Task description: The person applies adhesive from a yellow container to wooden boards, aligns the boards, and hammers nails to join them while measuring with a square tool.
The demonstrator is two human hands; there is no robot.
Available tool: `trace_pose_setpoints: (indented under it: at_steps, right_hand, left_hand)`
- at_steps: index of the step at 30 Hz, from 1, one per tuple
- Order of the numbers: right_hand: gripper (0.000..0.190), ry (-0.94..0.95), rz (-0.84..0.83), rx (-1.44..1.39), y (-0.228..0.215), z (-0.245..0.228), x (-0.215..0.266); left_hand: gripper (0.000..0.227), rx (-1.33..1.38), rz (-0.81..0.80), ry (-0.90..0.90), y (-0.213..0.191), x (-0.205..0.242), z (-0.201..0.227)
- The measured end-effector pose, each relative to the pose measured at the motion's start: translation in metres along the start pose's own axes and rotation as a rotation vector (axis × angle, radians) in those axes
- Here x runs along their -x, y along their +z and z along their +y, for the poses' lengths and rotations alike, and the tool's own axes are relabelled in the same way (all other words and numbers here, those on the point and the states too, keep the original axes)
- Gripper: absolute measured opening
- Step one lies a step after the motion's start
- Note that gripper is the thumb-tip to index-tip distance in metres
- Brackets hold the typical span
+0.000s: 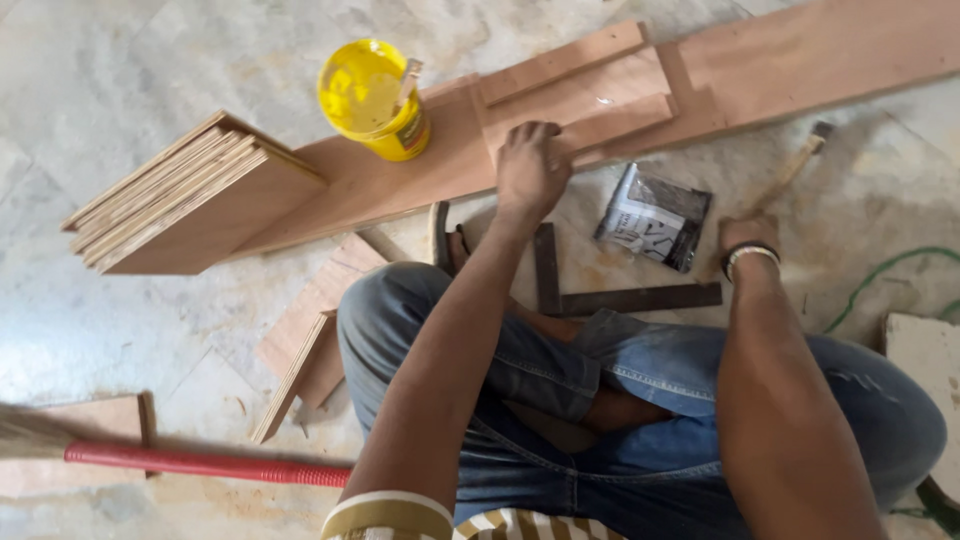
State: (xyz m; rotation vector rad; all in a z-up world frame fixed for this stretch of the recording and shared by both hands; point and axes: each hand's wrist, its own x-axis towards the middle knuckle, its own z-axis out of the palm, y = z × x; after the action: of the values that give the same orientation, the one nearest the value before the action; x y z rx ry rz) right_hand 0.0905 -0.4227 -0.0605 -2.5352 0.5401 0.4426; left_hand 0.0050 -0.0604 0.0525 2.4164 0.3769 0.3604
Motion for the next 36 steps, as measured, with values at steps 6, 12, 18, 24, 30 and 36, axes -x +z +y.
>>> trace_pose_setpoints:
  at_steps: [6, 12, 18, 24, 30, 36]
  right_hand:
    - [0.060, 0.112, -0.084, 0.063, -0.005, -0.026, 0.022]
    - [0.058, 0.102, -0.055, 0.027, 0.007, -0.031, 0.022]
    - [0.057, 0.159, -0.031, -0.005, 0.010, -0.041, 0.025]
    - [0.065, 0.224, -0.047, -0.044, 0.007, -0.051, 0.024]
    - [0.042, 0.135, 0.166, -0.295, -0.002, -0.031, 0.001]
    - [0.048, -0.120, -0.361, 0.624, -0.148, -0.050, -0.027]
  left_hand:
    - [0.071, -0.233, -0.223, 0.107, 0.054, -0.047, 0.058]
    - [0.049, -0.331, -0.289, 0.103, 0.080, -0.075, 0.050]
    - [0.040, -0.304, -0.195, 0.132, 0.076, -0.060, 0.046]
    - [0.054, -0.218, -0.246, 0.198, 0.042, -0.022, 0.054]
    - [0.052, -0.082, -0.166, 0.262, 0.035, -0.007, 0.035]
    - [0.060, -0.251, -0.001, 0.340, 0.034, -0.085, 0.009]
